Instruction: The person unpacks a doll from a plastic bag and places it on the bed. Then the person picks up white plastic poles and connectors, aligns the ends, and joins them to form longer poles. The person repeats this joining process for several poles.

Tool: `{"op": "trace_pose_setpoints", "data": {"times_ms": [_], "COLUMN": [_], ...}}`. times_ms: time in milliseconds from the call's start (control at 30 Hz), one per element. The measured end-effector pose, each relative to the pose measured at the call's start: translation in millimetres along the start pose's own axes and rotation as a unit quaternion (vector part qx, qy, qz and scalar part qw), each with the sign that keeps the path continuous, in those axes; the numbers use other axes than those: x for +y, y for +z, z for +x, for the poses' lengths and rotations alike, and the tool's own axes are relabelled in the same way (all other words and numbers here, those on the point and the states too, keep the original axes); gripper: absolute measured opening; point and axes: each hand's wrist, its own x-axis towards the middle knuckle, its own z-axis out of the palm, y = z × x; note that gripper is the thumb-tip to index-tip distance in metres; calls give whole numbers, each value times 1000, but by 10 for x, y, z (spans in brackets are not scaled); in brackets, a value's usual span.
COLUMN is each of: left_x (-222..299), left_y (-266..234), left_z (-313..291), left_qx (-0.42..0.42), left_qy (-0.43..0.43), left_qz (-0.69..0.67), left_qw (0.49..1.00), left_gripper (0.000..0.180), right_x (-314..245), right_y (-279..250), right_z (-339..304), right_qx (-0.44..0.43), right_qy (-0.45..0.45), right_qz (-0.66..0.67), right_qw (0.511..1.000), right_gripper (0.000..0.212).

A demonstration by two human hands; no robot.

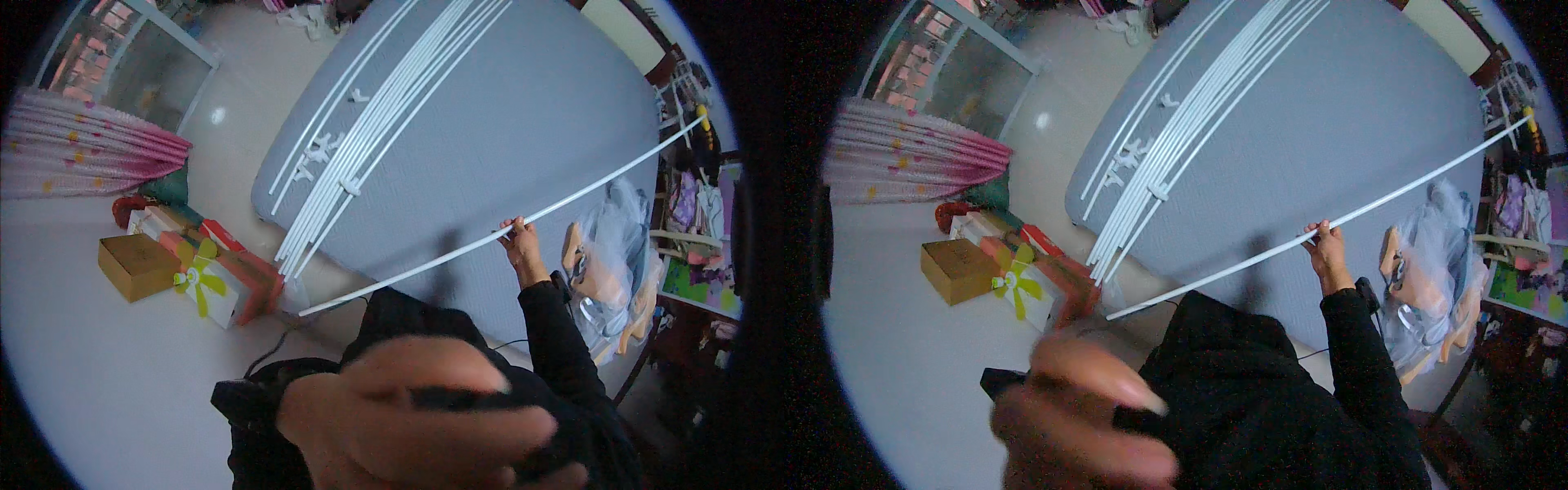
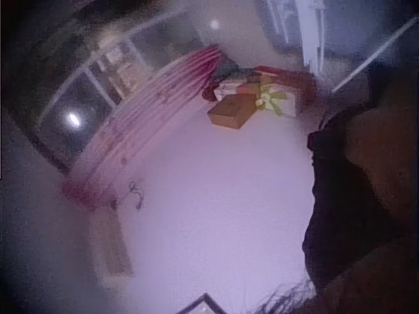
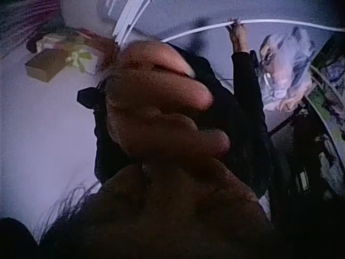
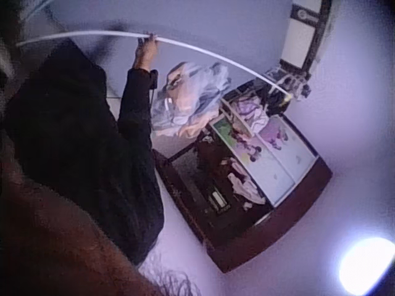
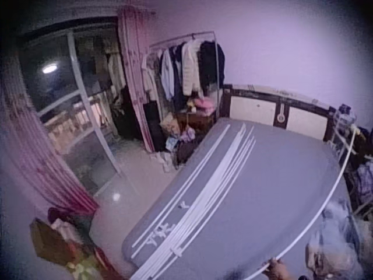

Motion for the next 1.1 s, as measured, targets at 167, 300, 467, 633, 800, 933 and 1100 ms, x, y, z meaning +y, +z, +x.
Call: {"op": "trace_pose_setpoints", "data": {"times_ms": [167,300,467,633,800,933,1100], "left_x": [-1548,-3222,-4497,-5115,-5301,-5256,-5331], "left_y": [-500,-735,-791,-849,-690,-537,-460], "left_z": [-437,-1350,-2795,-3313,-3103,-2952,-2909], "left_qx": [57,-3,-163,-125,-139,-158,-246], "left_qy": [-190,-471,-512,-553,-535,-478,-488], "left_qz": [136,213,336,431,486,553,525], "left_qw": [971,856,774,702,677,664,653], "left_gripper": [29,24,37,39,33,27,22], "right_x": [286,504,901,1170,1191,1160,1199], "right_y": [-77,-55,-8,-17,-248,-360,-278], "right_z": [218,439,730,928,955,826,642], "right_qx": [47,68,81,102,11,-23,-55], "right_qy": [55,98,143,165,106,154,162], "right_qz": [-53,-68,-88,-152,-359,-317,-329], "right_qw": [996,991,983,969,927,935,929], "right_gripper": [16,15,14,19,28,20,20]}}
